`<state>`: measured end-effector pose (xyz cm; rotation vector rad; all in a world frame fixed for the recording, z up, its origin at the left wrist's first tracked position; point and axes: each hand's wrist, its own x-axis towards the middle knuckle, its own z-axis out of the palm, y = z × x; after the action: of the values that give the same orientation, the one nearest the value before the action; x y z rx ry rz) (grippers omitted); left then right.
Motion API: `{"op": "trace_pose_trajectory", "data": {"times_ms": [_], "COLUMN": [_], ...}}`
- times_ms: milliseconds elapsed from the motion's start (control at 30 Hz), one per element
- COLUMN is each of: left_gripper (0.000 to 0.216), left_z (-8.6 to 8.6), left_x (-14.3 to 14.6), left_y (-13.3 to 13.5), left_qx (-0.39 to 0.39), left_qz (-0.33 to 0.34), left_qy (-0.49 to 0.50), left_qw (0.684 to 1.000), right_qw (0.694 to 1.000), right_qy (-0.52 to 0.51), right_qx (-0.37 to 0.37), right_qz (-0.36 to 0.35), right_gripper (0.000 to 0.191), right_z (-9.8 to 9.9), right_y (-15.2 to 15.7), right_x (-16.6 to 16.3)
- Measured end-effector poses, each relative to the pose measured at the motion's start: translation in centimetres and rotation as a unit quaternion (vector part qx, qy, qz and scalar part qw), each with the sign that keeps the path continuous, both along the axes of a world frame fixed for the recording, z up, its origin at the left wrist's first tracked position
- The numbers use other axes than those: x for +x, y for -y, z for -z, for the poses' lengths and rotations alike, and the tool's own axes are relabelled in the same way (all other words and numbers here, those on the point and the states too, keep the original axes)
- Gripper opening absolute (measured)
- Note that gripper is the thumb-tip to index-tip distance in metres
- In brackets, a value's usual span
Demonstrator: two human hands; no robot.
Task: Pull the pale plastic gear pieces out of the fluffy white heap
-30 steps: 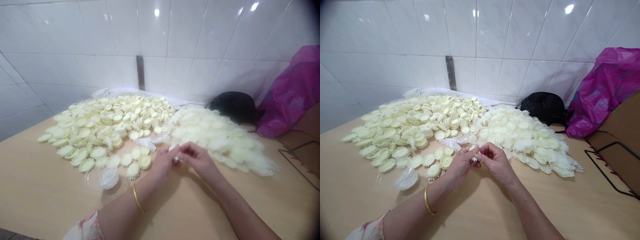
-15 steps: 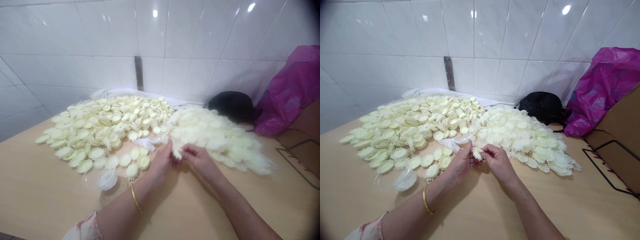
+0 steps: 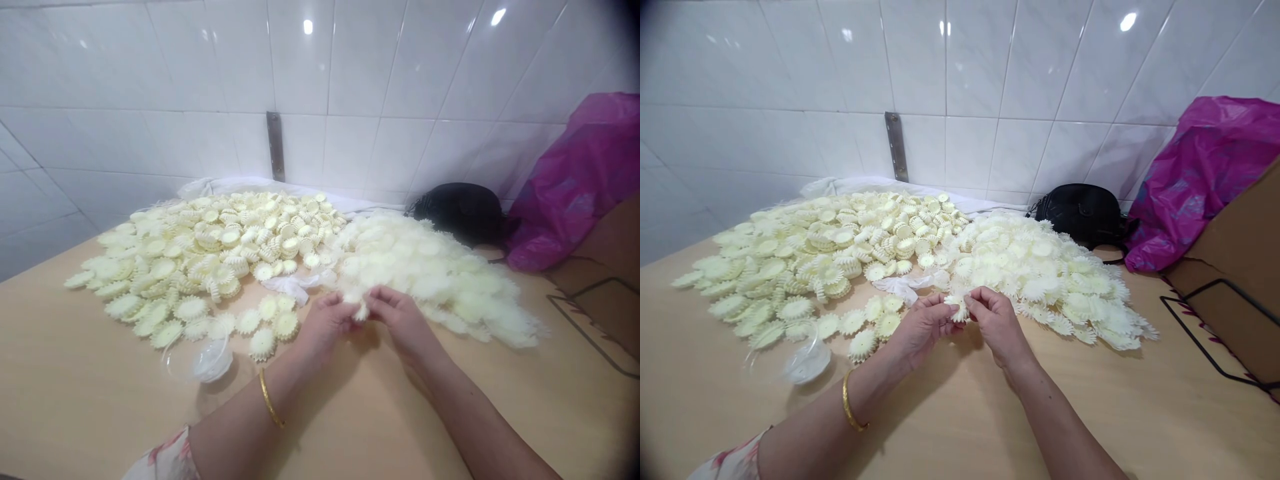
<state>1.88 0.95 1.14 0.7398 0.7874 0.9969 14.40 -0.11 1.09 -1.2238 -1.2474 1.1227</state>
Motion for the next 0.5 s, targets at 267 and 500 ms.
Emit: {"op": "trace_pose_trajectory", "data": {"times_ms": [267, 500], "left_gripper": [0.014, 0.016], "left_z": [-0.08, 0.16], "left_x": [0.10, -0.01], "left_y": [0.09, 0.00], "left_qx": [0.004, 0.007], "left_qz": [-0.065, -0.066], "left_qy": [-0.058, -0.033], "left_qw": [0.996, 0.997], "right_qw": [0.987, 0.994], "right_qy": [0.136, 0.081], "right_qx": [0.085, 0.067], "right_qz": [0.031, -0.004], "right_gripper": [0.033, 0.024], "right_z": [-0.45, -0.55], "right_y": [0.54, 0.40], "right_x": [-0.23, -0.46]}}
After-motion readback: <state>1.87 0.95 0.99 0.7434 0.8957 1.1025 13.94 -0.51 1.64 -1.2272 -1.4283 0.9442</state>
